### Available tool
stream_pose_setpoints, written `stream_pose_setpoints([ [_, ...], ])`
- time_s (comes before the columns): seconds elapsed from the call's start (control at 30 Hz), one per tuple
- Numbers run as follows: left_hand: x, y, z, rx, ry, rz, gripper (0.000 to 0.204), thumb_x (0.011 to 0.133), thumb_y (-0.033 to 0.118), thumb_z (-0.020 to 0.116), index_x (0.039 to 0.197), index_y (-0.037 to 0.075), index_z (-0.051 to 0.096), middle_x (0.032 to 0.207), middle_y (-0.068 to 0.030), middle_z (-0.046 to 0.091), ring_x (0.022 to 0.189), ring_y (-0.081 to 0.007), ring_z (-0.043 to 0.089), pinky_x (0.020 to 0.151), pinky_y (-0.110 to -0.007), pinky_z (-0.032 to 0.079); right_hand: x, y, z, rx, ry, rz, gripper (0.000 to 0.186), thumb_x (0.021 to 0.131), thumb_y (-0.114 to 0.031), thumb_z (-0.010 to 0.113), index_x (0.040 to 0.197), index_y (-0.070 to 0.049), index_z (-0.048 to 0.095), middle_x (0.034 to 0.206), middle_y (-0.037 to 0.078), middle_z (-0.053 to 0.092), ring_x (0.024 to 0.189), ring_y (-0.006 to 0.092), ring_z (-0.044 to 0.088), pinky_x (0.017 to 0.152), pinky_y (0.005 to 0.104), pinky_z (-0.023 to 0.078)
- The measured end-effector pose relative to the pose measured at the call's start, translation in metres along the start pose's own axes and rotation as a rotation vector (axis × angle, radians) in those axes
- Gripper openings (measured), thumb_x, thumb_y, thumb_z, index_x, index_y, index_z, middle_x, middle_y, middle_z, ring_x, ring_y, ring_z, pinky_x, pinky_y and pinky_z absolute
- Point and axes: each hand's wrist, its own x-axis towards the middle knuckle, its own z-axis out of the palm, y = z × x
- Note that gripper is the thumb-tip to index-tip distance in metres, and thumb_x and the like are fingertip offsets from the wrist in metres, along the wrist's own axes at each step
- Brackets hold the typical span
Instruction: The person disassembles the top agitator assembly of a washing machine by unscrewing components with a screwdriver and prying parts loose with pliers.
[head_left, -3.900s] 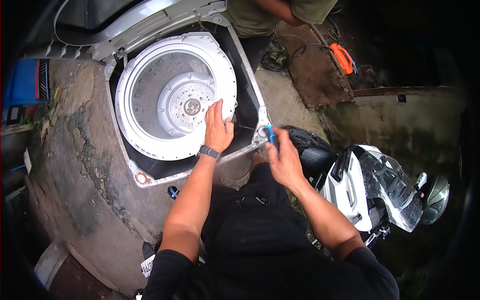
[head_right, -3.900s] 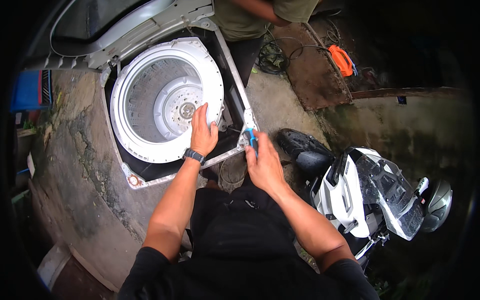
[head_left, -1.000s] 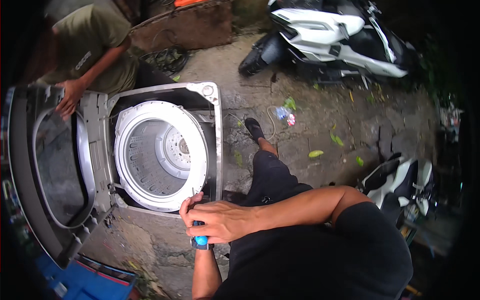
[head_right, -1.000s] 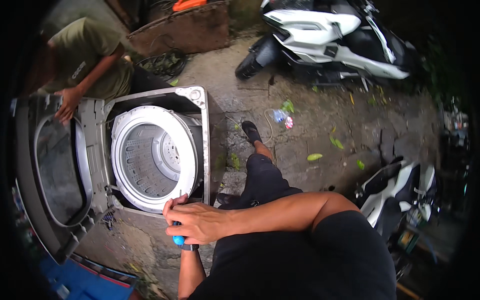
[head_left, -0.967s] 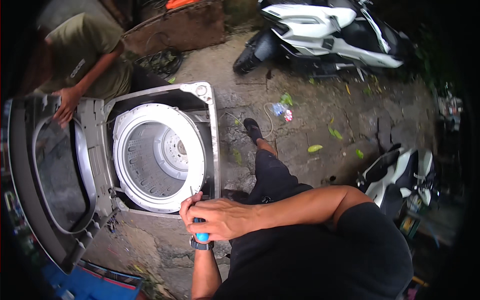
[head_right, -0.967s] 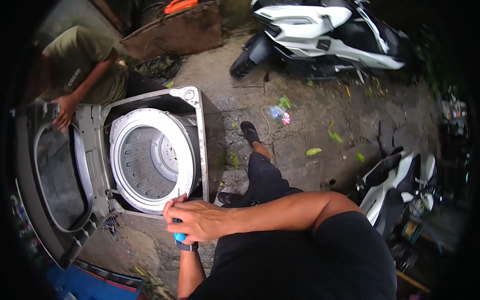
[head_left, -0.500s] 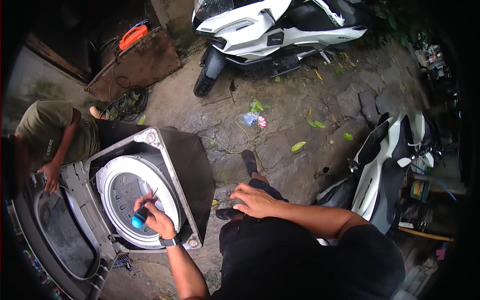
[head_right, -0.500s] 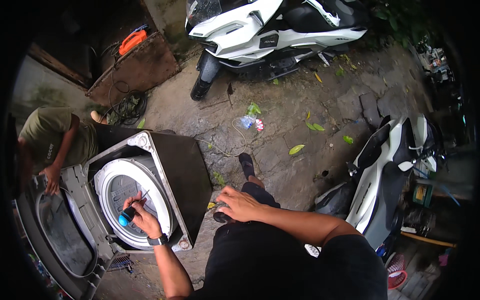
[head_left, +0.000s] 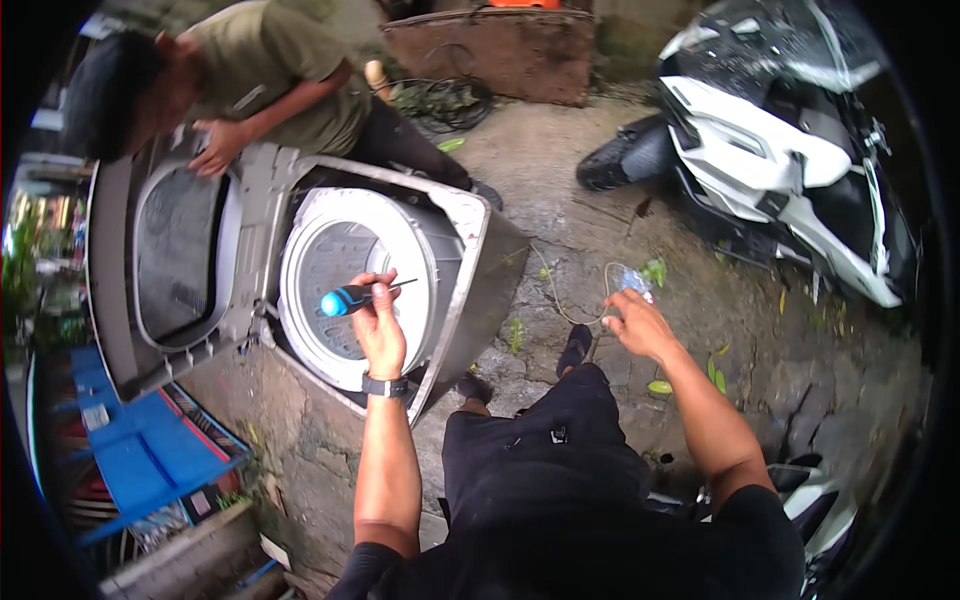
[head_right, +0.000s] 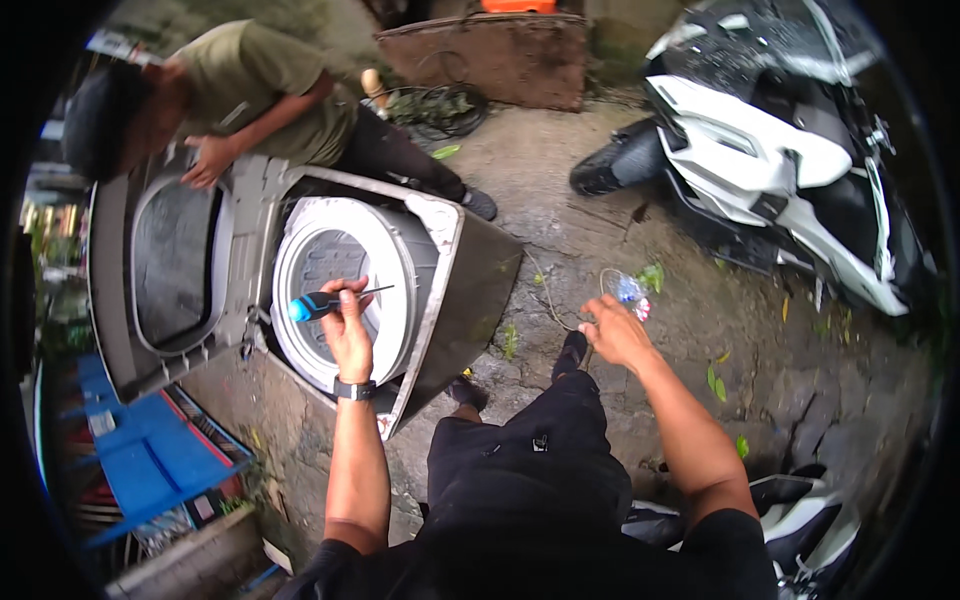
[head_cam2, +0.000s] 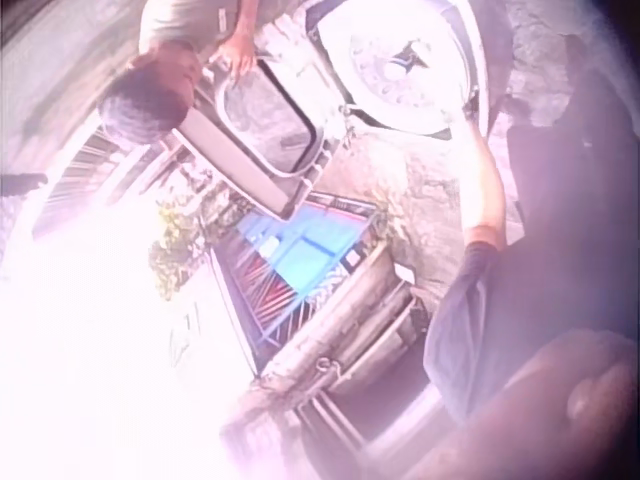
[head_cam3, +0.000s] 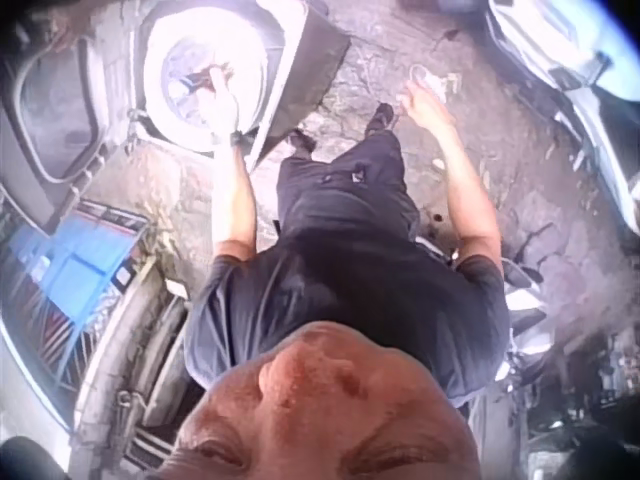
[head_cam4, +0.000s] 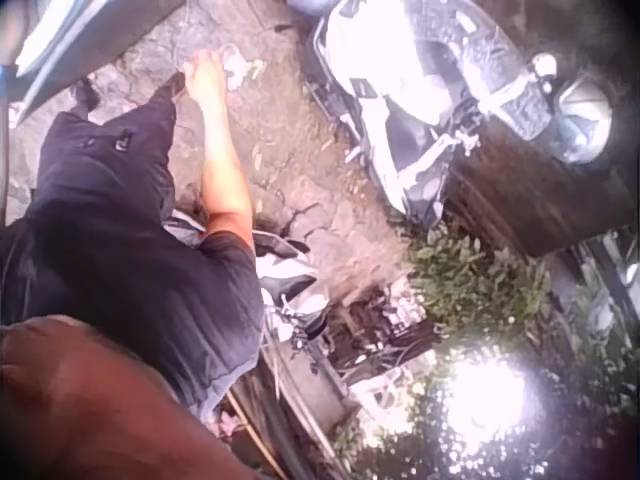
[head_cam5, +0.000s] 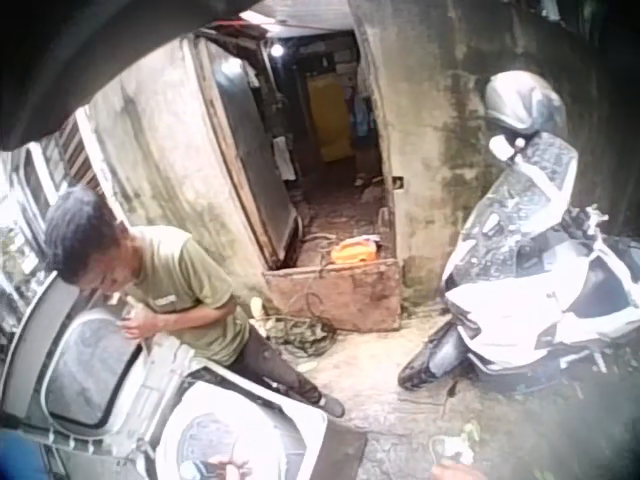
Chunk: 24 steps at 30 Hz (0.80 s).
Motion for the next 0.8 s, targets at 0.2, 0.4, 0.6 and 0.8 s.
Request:
stream_pose_setpoints([
  [0.2,-0.044,-0.042,-0.044,0.134,-0.112,-0.001,0.017,0.108,0.019,0.059,0.109,0.001,0.058,0.101,-0.0093,0.064,0.100,-0.0217,0.063,0.096,-0.036,0.048,0.016,-0.084,0.018,0.147,0.145,-0.054,0.030,0.098,-0.020,0.069,0.125,-0.007,0.064,0.114,0.015,0.066,0.087,0.0296,0.072,0.081,0.0431,0.056],
  [0.4,-0.076,-0.043,-0.146,0.018,-0.216,-0.099,0.021,0.109,0.019,0.055,0.123,0.004,0.047,0.112,-0.0135,0.069,0.101,-0.0181,0.064,0.093,-0.036,0.052,-0.010,-0.160,0.125,0.287,0.115,-0.021,0.030,0.097,-0.019,0.071,0.122,-0.005,0.067,0.110,0.014,0.071,0.087,0.0255,0.072,0.082,0.0390,0.057],
  [0.6,-0.040,-0.038,-0.187,0.001,-0.406,-0.033,0.029,0.108,0.018,0.058,0.129,0.003,0.048,0.104,-0.0116,0.066,0.097,-0.0210,0.066,0.090,-0.038,0.054,-0.016,-0.296,0.136,0.556,0.109,0.025,0.047,0.095,-0.021,0.076,0.138,-0.007,0.061,0.121,0.011,0.068,0.093,0.0179,0.067,0.086,0.0340,0.055],
  [0.8,-0.034,0.002,-0.148,0.268,-0.767,0.262,0.044,0.089,0.005,0.067,0.130,0.001,0.053,0.110,-0.0216,0.063,0.103,-0.0438,0.063,0.089,-0.050,0.050,-0.011,-0.382,0.081,0.362,0.173,-0.559,0.073,0.085,-0.019,0.085,0.147,-0.005,0.051,0.136,0.018,0.061,0.124,0.0357,0.062,0.102,0.0424,0.051],
])
